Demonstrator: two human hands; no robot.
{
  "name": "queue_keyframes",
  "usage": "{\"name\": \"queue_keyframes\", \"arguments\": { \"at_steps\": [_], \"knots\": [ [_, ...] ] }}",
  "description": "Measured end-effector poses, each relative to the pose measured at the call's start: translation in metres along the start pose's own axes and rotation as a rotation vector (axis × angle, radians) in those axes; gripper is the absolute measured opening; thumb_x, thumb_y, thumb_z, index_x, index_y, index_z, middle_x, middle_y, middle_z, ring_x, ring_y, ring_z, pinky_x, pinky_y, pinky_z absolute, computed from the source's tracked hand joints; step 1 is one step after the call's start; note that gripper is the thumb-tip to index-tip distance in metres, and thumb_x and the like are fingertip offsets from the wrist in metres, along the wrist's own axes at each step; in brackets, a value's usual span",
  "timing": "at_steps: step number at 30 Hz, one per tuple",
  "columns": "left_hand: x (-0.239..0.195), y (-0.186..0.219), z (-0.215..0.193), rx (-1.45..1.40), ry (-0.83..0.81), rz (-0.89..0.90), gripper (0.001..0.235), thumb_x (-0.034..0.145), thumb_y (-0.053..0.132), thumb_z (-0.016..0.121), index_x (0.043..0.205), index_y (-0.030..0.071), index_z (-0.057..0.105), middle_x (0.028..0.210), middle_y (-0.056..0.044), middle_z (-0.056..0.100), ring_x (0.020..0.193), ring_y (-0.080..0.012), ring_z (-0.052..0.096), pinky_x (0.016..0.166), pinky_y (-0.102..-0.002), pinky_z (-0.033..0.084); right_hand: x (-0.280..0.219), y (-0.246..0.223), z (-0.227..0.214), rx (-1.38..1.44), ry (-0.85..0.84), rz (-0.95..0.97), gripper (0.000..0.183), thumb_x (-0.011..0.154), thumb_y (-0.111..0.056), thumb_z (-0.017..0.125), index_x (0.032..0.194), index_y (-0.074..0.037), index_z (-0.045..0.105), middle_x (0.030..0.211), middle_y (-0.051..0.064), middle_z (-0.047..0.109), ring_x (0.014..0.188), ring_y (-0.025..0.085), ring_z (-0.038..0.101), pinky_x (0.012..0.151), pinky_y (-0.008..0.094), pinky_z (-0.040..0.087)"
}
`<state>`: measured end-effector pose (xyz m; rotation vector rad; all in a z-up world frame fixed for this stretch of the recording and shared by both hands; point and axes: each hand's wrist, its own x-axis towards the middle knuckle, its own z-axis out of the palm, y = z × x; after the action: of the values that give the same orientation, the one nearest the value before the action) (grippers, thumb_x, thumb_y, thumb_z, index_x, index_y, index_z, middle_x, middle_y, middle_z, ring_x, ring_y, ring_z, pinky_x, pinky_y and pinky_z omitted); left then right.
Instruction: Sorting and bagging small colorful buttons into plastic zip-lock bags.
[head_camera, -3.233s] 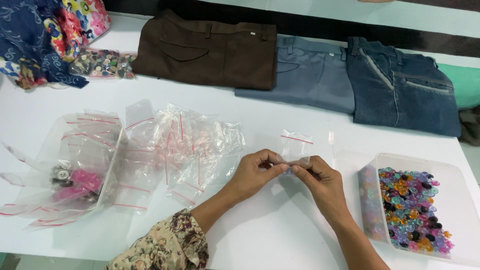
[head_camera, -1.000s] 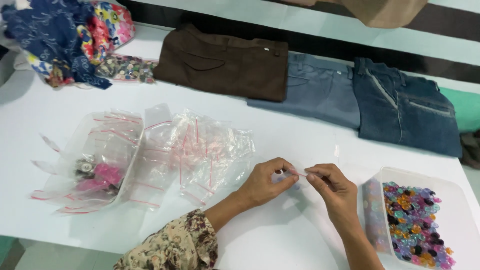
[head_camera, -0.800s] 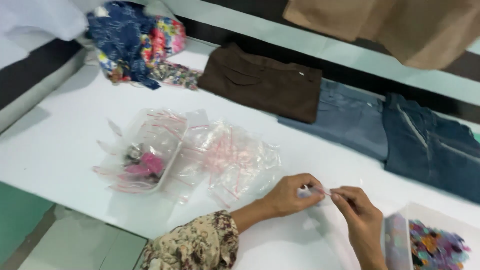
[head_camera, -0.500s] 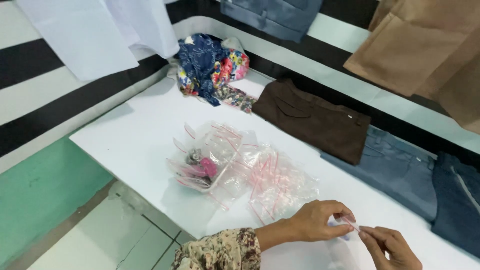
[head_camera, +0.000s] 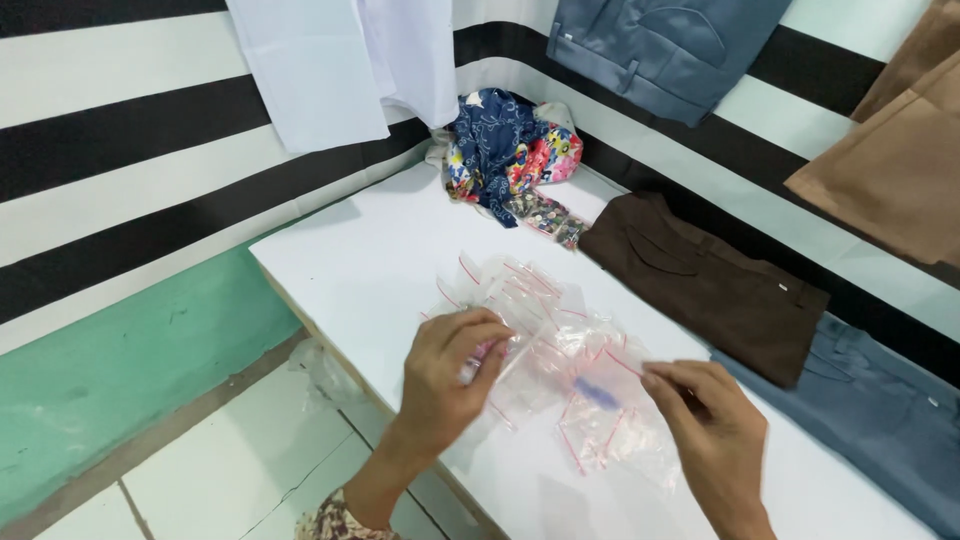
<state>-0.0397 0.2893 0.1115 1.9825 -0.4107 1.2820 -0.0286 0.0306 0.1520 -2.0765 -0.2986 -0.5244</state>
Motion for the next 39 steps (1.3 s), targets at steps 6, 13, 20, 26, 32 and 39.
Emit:
{"name": "queue_keyframes", "arguments": {
  "at_steps": [6, 13, 20, 26, 32, 39],
  "knots": [
    [-0.010, -0.012, -0.030, -0.066, -0.025, -0.339, 0.013, 0.095, 0.010, 0.066, 0.107, 0.014, 0.071, 0.111, -0.003, 0.073, 0.109, -0.0174, 0.069, 0.099, -0.034, 0.049, 0.025, -0.047, 0.072, 0.305, -0.213, 0.035, 0.026, 0.091, -0.011, 0.070, 0.115, -0.003, 0.078, 0.099, 0.007, 0.068, 0.064, 0.014, 0.060, 0.060, 0.025, 0.056],
    [-0.024, -0.007, -0.021, -0.146, -0.096, -0.434, 0.014, 0.097, 0.015, 0.066, 0.109, 0.016, 0.073, 0.115, -0.001, 0.072, 0.116, -0.0196, 0.065, 0.095, -0.033, 0.056, -0.004, -0.017, 0.022, 0.166, -0.221, 0.141, 0.024, 0.090, -0.013, 0.071, 0.111, -0.007, 0.081, 0.101, 0.005, 0.074, 0.075, 0.014, 0.066, 0.063, 0.025, 0.057],
    [-0.022, 0.064, 0.043, -0.424, -0.345, -0.034, 0.016, 0.093, 0.003, 0.068, 0.106, 0.012, 0.071, 0.108, -0.004, 0.071, 0.100, -0.0192, 0.069, 0.091, -0.032, 0.053, -0.082, 0.025, -0.085, -0.053, -0.189, 0.317, 0.021, 0.089, -0.016, 0.073, 0.103, -0.013, 0.088, 0.098, 0.001, 0.078, 0.075, 0.012, 0.064, 0.073, 0.027, 0.052],
    [-0.034, 0.165, 0.129, -0.761, -0.733, 0.356, 0.016, 0.094, 0.002, 0.066, 0.106, 0.012, 0.067, 0.103, -0.002, 0.068, 0.085, -0.0188, 0.067, 0.080, -0.034, 0.049, -0.162, 0.040, -0.195, -0.199, -0.210, 0.360, 0.022, 0.093, -0.021, 0.069, 0.108, -0.016, 0.084, 0.099, 0.000, 0.076, 0.075, 0.011, 0.071, 0.065, 0.026, 0.051],
    [-0.072, 0.240, 0.221, -0.911, -1.026, 0.524, 0.016, 0.095, 0.009, 0.067, 0.110, 0.015, 0.068, 0.105, -0.004, 0.069, 0.093, -0.0250, 0.068, 0.082, -0.040, 0.050, -0.218, 0.057, -0.296, -0.328, 0.051, 0.393, 0.021, 0.089, -0.019, 0.072, 0.104, -0.010, 0.084, 0.102, 0.002, 0.083, 0.093, 0.016, 0.076, 0.082, 0.029, 0.058],
    [-0.094, 0.336, 0.323, -0.834, -1.257, 0.568, 0.012, 0.096, 0.010, 0.065, 0.104, 0.007, 0.074, 0.101, -0.013, 0.073, 0.096, -0.0316, 0.072, 0.083, -0.041, 0.057, -0.219, 0.109, -0.364, -0.485, 0.119, 0.771, 0.028, 0.088, -0.017, 0.075, 0.112, -0.002, 0.079, 0.105, 0.019, 0.080, 0.084, 0.033, 0.074, 0.079, 0.045, 0.058]
  ]
}}
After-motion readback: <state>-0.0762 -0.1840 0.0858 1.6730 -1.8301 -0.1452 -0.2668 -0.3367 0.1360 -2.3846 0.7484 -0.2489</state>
